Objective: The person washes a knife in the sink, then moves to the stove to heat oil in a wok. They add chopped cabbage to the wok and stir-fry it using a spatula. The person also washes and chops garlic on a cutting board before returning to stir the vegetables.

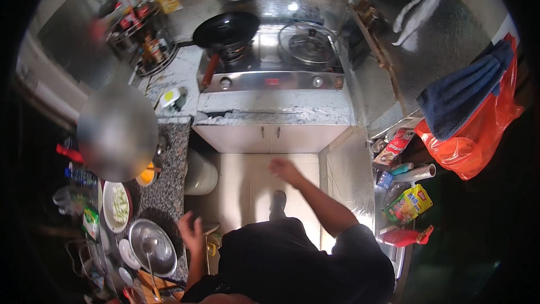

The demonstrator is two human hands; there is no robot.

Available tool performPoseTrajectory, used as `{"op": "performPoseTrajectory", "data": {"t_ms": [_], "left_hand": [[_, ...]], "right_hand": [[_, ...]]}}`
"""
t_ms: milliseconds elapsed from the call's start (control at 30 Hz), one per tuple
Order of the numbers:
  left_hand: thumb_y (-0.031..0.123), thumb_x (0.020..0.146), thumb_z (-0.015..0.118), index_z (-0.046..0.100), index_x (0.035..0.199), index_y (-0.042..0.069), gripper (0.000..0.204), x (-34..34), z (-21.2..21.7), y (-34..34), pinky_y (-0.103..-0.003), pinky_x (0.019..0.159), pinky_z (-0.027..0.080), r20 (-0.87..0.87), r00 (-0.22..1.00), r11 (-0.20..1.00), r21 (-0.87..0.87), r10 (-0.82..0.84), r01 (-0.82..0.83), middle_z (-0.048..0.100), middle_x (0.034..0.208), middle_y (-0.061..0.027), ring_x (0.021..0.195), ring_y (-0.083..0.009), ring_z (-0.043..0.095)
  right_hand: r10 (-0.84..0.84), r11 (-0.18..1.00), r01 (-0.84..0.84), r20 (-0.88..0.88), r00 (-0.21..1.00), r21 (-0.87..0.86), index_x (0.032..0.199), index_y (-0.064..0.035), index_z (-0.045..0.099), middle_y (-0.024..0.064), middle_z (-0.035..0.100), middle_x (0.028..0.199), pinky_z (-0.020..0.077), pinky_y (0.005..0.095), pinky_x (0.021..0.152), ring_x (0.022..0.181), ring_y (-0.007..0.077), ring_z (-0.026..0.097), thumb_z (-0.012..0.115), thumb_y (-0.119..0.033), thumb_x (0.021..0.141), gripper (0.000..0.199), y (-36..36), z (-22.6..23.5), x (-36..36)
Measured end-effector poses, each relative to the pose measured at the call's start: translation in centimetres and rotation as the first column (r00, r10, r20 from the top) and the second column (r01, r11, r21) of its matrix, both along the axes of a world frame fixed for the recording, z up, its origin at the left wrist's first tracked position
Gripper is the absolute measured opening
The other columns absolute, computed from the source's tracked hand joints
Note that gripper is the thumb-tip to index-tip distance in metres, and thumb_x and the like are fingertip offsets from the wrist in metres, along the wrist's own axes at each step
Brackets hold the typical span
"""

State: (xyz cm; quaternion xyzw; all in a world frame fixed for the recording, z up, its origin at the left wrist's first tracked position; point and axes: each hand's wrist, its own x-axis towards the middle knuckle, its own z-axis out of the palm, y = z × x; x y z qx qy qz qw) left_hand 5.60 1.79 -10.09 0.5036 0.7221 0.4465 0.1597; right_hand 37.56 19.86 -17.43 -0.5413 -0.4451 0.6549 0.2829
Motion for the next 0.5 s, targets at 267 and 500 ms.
{"op": "performPoseTrajectory", "data": {"t_ms": [267,500], "left_hand": [[0.003,0.074,0.059,0.054,0.098,0.000,0.025,11.8,-0.1,15.8,-0.031,0.073,0.043,0.083,0.783,0.786,-0.004,-0.616,0.618,0.053,0.095,-0.0112,0.085,-0.0205,0.052],[0.004,0.074,0.061,0.056,0.095,0.000,0.022,18.6,2.5,23.9,-0.031,0.071,0.046,0.150,0.383,0.404,0.160,-0.912,0.901,0.057,0.085,-0.0126,0.078,-0.0222,0.057]], "right_hand": [[-0.723,0.400,0.891,-0.523,0.451,0.215,0.114,-0.0061,0.046,0.0067,0.057,0.102,0.0448,0.0305,0.074,0.093,0.0167,0.055,0.056,-0.027,0.084,0.037,0.5,14.3,15.4],[-0.821,-0.195,0.909,-0.568,0.054,0.369,0.095,-0.0057,0.051,0.0026,0.054,0.089,0.0437,0.0231,0.068,0.078,0.0113,0.054,0.057,-0.024,0.083,0.023,-2.5,24.2,20.9]]}}
